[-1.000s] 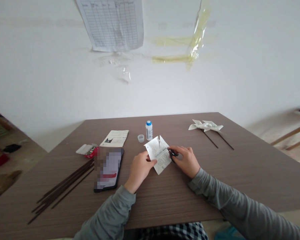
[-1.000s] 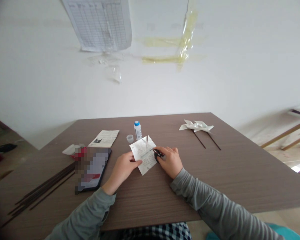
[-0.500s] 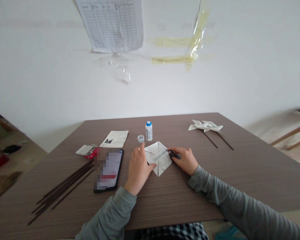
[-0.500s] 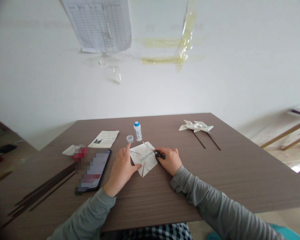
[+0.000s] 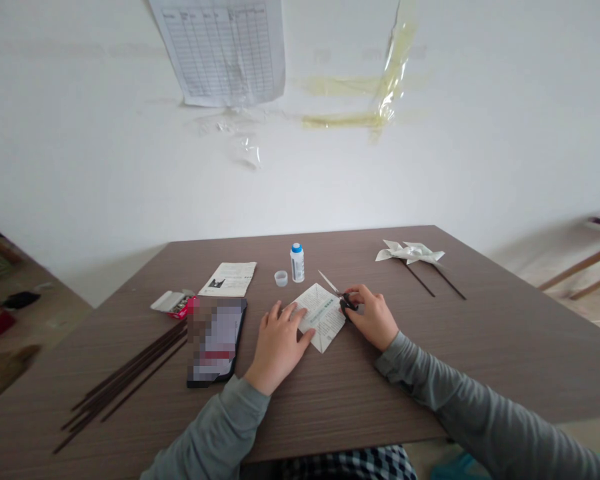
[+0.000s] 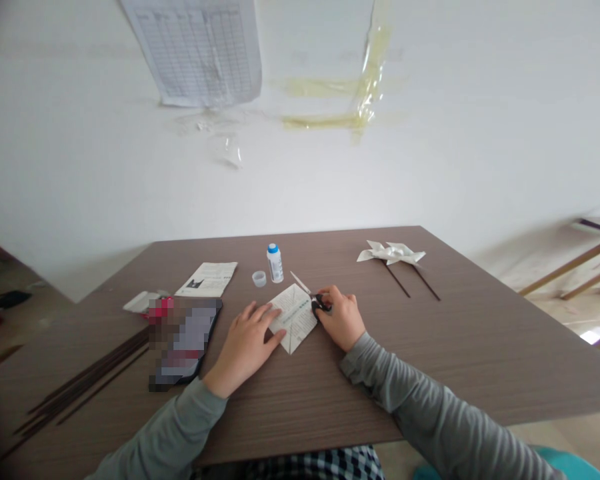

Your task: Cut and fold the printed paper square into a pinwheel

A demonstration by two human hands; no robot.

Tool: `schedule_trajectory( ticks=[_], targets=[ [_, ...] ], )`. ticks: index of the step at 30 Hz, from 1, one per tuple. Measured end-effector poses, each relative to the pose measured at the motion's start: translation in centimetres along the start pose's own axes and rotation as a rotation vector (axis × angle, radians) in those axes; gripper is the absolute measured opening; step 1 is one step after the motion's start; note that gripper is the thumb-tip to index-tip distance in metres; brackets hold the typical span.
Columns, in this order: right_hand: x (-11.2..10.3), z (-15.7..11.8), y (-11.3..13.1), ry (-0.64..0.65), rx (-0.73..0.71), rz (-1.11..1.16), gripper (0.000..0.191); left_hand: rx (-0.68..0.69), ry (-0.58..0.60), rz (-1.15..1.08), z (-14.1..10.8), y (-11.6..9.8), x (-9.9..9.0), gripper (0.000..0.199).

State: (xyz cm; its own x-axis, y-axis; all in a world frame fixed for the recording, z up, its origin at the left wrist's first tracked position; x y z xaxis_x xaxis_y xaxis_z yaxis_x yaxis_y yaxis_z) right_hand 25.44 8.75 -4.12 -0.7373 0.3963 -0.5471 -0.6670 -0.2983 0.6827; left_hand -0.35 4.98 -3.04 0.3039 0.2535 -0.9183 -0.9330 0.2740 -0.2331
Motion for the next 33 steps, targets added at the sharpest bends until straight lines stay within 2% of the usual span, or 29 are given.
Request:
schedule_trajectory(
  ticks=[3,6,14,19,27,33],
  targets=[
    [-0.6,-0.1,0.6,-0.040,-0.065,-0.017,0.017,0.015,-0.002,0.002,-0.1,-0.5,0.3,0.048],
    [-0.6,-0.2,1.3,-0.010,-0.152,-0.060,0.004,0.021,0.000,0.001,-0.2,-1.0,0.6,0.048],
    [0.7,-1.4,2.8,0.066,-0.269,-0.195,0.012,0.035,-0.098,-0.064,-0.1,-1.2,0.9,0.044],
    [1.3,-1.8,3.6,0.104,-0.296,-0.238,0.018,0.026,-0.072,-0.053,-0.1,-1.4,0.9,0.039],
    [1.6,-2.1,3.9,0.128,-0.337,-0.237,0.034,0.026,-0.110,-0.080,0.0,-1.5,0.4,0.030],
    [0.9,-1.5,3.3,0.137,-0.335,-0.211,0.055,0.010,-0.102,-0.093,0.0,-1.6,-0.1,0.029]
  ],
)
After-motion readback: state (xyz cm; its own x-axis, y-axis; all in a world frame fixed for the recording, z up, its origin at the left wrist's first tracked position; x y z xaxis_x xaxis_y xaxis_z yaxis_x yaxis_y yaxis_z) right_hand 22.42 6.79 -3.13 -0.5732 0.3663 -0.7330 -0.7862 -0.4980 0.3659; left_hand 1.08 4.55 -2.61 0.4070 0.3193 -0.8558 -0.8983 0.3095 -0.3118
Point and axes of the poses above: each hand's wrist, its own z-axis towards the middle knuckle, its own x-axis out of the palm, y = z × x, the point moved 7 cm from there along z, towards the middle knuckle, and after that the axes turned 9 degrees about -y, right-handed, at the moved point
